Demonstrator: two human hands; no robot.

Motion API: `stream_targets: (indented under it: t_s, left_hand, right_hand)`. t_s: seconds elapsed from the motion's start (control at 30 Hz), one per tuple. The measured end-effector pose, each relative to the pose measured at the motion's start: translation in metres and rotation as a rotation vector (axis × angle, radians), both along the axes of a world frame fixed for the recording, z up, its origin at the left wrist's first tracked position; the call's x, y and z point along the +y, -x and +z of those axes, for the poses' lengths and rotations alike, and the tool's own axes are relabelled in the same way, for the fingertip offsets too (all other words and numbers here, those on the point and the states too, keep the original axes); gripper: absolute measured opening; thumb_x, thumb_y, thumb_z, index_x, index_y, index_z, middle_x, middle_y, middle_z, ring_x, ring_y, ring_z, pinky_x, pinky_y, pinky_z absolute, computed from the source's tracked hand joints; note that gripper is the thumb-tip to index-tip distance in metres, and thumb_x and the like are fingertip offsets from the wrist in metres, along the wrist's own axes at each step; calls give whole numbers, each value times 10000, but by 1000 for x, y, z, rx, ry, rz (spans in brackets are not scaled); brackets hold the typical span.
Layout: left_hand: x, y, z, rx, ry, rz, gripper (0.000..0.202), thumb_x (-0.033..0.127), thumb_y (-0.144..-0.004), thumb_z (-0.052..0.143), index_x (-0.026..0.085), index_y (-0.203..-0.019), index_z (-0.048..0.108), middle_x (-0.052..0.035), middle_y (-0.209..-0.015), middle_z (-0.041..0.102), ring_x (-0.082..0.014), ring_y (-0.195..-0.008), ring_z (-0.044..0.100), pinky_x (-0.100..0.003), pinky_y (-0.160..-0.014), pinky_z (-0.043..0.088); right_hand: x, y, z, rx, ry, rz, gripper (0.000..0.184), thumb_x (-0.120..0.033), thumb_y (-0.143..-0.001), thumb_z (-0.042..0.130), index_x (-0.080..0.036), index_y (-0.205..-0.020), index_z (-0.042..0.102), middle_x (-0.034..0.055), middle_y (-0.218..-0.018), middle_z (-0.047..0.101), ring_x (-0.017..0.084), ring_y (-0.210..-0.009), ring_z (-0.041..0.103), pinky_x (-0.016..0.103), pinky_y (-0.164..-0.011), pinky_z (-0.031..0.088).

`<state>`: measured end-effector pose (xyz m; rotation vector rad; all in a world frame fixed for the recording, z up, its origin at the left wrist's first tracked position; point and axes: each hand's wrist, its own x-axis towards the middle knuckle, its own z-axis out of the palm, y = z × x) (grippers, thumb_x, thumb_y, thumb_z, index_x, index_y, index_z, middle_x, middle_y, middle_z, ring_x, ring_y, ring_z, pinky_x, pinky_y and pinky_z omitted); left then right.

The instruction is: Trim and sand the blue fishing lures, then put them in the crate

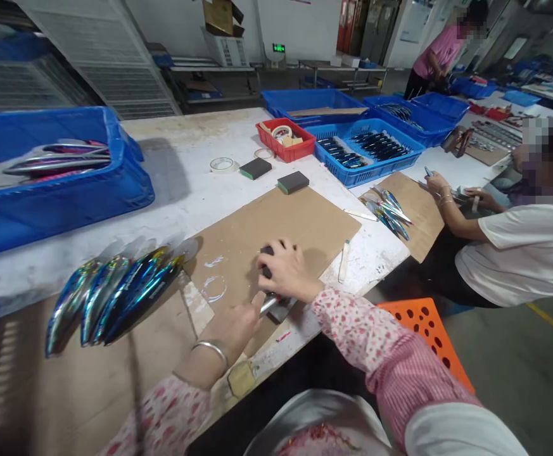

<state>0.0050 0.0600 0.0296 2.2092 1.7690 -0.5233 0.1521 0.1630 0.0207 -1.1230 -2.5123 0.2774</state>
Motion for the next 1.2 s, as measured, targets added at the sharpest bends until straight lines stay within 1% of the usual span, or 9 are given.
stream_targets:
  t_s: [0.1, 0.23, 0.37, 0.53, 0.73, 0.87, 0.97, 1.07, 1.2]
  left_hand:
    - [0, 3, -7, -32, -20, -13, 439, 98, -853, 343, 108, -1287, 403, -152, -928, 669, -267, -857, 685, -361, -715, 526]
    - [0, 4, -12, -62, -34, -24, 427, 97, -848, 343, 116, -1264, 435, -144, -924, 669, -274, -862, 682, -366, -710, 527]
    - [1, 4, -11, -55, -28, -11, 438, 106, -863, 326, 107, -1290, 425, -154, -910, 673, -271, -851, 684, -378, -731, 527]
    - [3, 5, -11, -78, -30, -28, 451, 104, -844, 391, 112, -1294, 416, -154, -923, 674, -292, -845, 686, -399, -701, 531]
    - [4, 5, -4, -43, 8, -27, 411, 150, -866, 400, 113, -1275, 429, -162, -945, 675, -288, -866, 687, -389, -732, 529]
    - [6, 4, 2, -74, 33, -7, 392, 135, -882, 355, 122, -1260, 457, -164, -980, 674, -287, -894, 683, -381, -739, 524]
    - [6, 3, 1, -75, 31, 33, 424, 138, -871, 383, 100, -1289, 438, -183, -975, 672, -302, -886, 682, -396, -744, 517]
    - [4, 1, 2, -58, 38, 61, 456, 161, -878, 379, 101, -1330, 397, -188, -978, 668, -302, -870, 682, -401, -734, 514]
    - [1, -1, 5, -64, 41, 71, 467, 156, -888, 366, 134, -1355, 363, -181, -1035, 656, -285, -916, 672, -386, -760, 501]
  right_hand:
    - [2, -3, -2, 14, 17, 89, 194, -303, -729, 674, -268, -919, 654, 34, -1216, 495, 261, -1135, 375, 403, -906, 392]
    - [2, -10, -3, 31, 41, 42, 191, -286, -714, 682, -256, -901, 659, 41, -1191, 510, 255, -1107, 400, 403, -923, 389]
    - [-1, -7, -8, 100, -20, 57, 224, -330, -727, 678, -262, -940, 666, 42, -1257, 475, 270, -1194, 347, 422, -991, 343]
    - [3, -22, -11, 114, -2, 25, 193, -269, -722, 672, -233, -911, 672, 62, -1211, 506, 256, -1144, 397, 413, -988, 351]
    - [-2, -14, -14, 206, -30, 41, 226, -313, -719, 672, -238, -932, 669, 58, -1243, 475, 258, -1169, 377, 411, -1013, 323]
    - [0, -21, -17, 184, 14, -85, 205, -269, -731, 648, -211, -927, 667, 82, -1193, 489, 262, -1134, 386, 415, -987, 334]
    - [-12, -6, -16, 152, -11, -184, 213, -326, -753, 640, -237, -946, 657, 71, -1237, 466, 295, -1176, 340, 445, -970, 329]
    - [-22, 3, -16, 145, -37, -187, 221, -360, -769, 634, -259, -964, 652, 53, -1276, 442, 298, -1192, 324, 442, -964, 328]
    - [-1, -35, -19, 135, -45, -275, 190, -309, -759, 638, -228, -928, 670, 76, -1227, 476, 298, -1153, 363, 446, -972, 324]
